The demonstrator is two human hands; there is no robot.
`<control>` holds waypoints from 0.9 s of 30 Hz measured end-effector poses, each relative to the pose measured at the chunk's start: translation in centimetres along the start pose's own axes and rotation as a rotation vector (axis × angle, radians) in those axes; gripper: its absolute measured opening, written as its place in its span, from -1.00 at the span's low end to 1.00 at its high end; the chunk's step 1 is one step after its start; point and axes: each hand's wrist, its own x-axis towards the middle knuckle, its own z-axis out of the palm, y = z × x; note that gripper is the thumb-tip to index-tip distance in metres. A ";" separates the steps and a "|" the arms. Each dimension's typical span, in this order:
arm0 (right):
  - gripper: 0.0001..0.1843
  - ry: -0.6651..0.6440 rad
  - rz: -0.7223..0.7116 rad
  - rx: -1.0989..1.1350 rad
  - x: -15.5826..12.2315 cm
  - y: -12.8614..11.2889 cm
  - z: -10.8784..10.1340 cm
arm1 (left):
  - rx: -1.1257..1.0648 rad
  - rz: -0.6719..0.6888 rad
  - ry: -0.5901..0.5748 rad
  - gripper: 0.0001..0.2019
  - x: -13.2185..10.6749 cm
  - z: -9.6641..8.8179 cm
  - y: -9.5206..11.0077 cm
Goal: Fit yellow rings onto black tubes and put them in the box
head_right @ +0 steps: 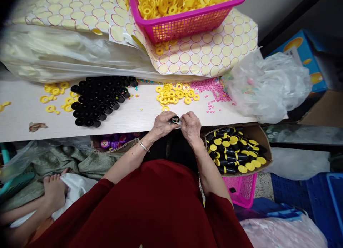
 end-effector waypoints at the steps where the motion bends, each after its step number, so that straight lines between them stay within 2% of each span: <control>1: -0.83 0.009 0.000 0.011 0.1 -0.1 0.1 | 0.001 0.000 -0.001 -0.85 0.0 0.0 0.0; 6: -0.90 0.115 0.022 0.257 0.2 -1.5 -1.1 | 0.001 0.020 -0.003 -0.86 0.0 0.0 0.0; 10: -0.90 0.072 -0.050 0.336 0.3 -2.7 -2.1 | 0.009 0.048 -0.013 -0.87 0.0 0.0 0.0; 16: -0.87 0.013 -0.126 0.161 0.6 -2.7 -1.9 | 0.038 0.042 -0.026 -0.85 -0.2 0.0 0.0; 23: -0.79 -0.135 -0.240 -0.159 1.3 -3.8 -2.6 | 0.017 0.036 -0.028 -0.93 -0.1 -0.4 0.2; 25: -0.79 -0.168 -0.235 -0.153 1.5 -4.1 -2.7 | 0.015 0.029 -0.015 -0.95 -0.1 -0.4 0.2; 27: -0.79 -0.178 -0.182 -0.042 1.5 -4.0 -2.8 | 0.009 0.024 -0.012 -0.96 -0.2 -0.4 0.2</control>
